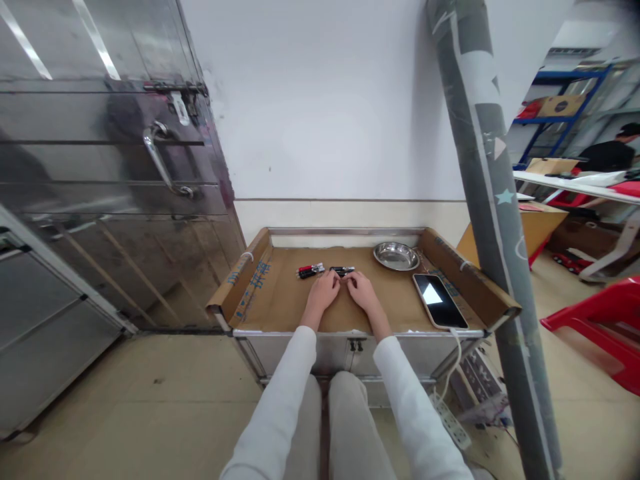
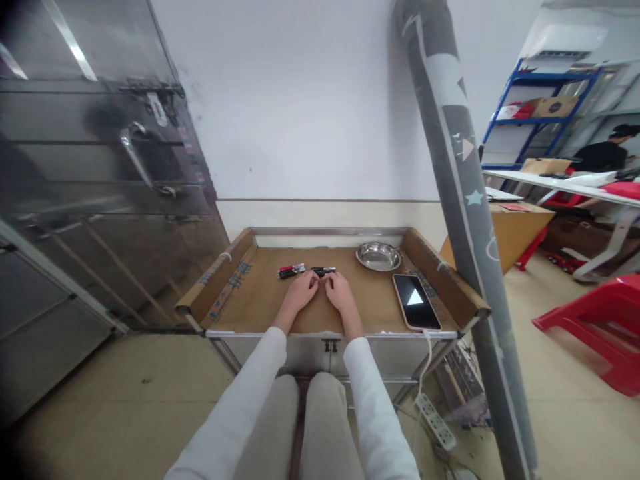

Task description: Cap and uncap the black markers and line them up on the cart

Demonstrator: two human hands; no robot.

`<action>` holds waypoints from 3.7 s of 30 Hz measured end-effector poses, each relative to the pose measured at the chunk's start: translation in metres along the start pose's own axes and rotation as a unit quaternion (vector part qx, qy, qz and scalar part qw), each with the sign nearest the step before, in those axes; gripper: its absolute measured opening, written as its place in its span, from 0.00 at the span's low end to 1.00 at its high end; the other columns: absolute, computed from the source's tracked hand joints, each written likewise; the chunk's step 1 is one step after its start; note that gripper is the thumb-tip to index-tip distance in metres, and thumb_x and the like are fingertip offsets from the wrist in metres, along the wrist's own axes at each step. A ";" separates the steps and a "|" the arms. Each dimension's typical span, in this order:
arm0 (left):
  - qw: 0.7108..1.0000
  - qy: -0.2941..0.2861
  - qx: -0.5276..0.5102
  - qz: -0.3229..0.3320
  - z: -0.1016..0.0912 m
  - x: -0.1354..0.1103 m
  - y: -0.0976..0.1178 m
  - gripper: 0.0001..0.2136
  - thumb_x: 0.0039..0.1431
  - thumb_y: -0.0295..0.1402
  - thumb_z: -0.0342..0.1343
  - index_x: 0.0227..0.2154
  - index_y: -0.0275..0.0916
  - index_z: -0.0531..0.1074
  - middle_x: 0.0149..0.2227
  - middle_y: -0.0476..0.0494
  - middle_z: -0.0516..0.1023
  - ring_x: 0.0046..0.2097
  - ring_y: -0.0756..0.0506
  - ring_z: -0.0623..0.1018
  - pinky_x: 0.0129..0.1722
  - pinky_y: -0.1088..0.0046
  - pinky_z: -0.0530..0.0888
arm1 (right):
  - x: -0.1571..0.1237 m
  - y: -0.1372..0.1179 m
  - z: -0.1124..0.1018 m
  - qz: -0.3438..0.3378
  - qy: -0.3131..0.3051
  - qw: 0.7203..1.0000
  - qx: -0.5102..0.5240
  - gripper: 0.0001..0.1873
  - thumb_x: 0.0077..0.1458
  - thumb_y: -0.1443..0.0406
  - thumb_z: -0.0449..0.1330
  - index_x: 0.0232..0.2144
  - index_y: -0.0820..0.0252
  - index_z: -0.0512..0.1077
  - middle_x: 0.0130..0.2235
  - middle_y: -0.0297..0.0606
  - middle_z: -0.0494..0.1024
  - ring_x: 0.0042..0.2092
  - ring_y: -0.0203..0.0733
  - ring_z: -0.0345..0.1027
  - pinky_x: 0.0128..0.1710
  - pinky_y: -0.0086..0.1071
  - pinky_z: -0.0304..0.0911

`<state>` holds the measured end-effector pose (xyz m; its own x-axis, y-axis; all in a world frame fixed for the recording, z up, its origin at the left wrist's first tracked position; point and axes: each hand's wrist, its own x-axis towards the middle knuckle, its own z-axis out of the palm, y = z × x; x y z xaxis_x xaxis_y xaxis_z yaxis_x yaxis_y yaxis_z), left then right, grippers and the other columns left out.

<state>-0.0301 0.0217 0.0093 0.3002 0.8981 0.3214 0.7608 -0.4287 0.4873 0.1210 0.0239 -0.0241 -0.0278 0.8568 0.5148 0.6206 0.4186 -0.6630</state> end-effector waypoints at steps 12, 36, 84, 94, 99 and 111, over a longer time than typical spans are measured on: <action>1.000 -0.002 -0.006 -0.005 0.000 0.000 0.001 0.06 0.60 0.25 0.49 0.37 0.39 0.70 0.38 0.45 0.76 0.39 0.48 0.75 0.44 0.71 0.71 | -0.001 0.001 0.000 -0.003 0.002 1.000 0.000 0.13 0.55 0.70 0.49 0.33 0.58 0.74 0.36 0.40 0.75 0.39 0.41 0.69 0.45 0.36 0.64; 1.000 -0.012 -0.010 -0.007 0.003 0.001 -0.001 0.07 0.61 0.27 0.49 0.39 0.39 0.71 0.42 0.43 0.76 0.42 0.46 0.76 0.45 0.70 0.70 | 0.000 0.005 -0.004 -0.001 -0.018 1.000 -0.014 0.13 0.55 0.67 0.49 0.33 0.57 0.74 0.35 0.40 0.74 0.38 0.44 0.68 0.44 0.38 0.64; 0.999 0.025 0.024 -0.013 0.005 0.003 -0.004 0.09 0.60 0.24 0.47 0.42 0.38 0.67 0.43 0.40 0.73 0.49 0.43 0.74 0.52 0.65 0.68 | -0.002 0.006 0.000 -0.009 -0.004 1.000 -0.010 0.12 0.55 0.68 0.49 0.32 0.56 0.74 0.36 0.39 0.74 0.37 0.42 0.69 0.44 0.36 0.64; 0.999 0.018 0.020 -0.019 0.006 0.006 -0.005 0.09 0.60 0.24 0.48 0.42 0.38 0.67 0.44 0.40 0.74 0.48 0.43 0.74 0.52 0.64 0.68 | -0.001 0.006 -0.002 -0.001 -0.016 1.000 -0.020 0.13 0.55 0.68 0.49 0.33 0.57 0.74 0.36 0.39 0.73 0.36 0.42 0.68 0.44 0.37 0.64; 0.999 0.021 0.015 -0.019 0.006 0.005 -0.004 0.09 0.60 0.24 0.48 0.42 0.38 0.67 0.45 0.40 0.74 0.48 0.43 0.74 0.52 0.64 0.68 | -0.001 0.005 -0.003 -0.004 -0.016 1.000 -0.021 0.13 0.55 0.68 0.49 0.33 0.57 0.74 0.35 0.39 0.73 0.37 0.42 0.68 0.44 0.36 0.64; 0.999 0.012 0.018 -0.024 0.006 0.006 -0.004 0.09 0.60 0.25 0.48 0.42 0.38 0.67 0.45 0.40 0.74 0.48 0.43 0.74 0.51 0.65 0.68 | -0.002 0.005 -0.003 0.002 -0.021 1.000 -0.023 0.13 0.56 0.68 0.49 0.33 0.57 0.74 0.36 0.40 0.73 0.39 0.43 0.68 0.46 0.37 0.63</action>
<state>-0.0275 0.0291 0.0046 0.2494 0.9149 0.3174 0.7941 -0.3808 0.4737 0.1261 0.0235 -0.0265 -0.0579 0.8711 0.4876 0.6557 0.4015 -0.6394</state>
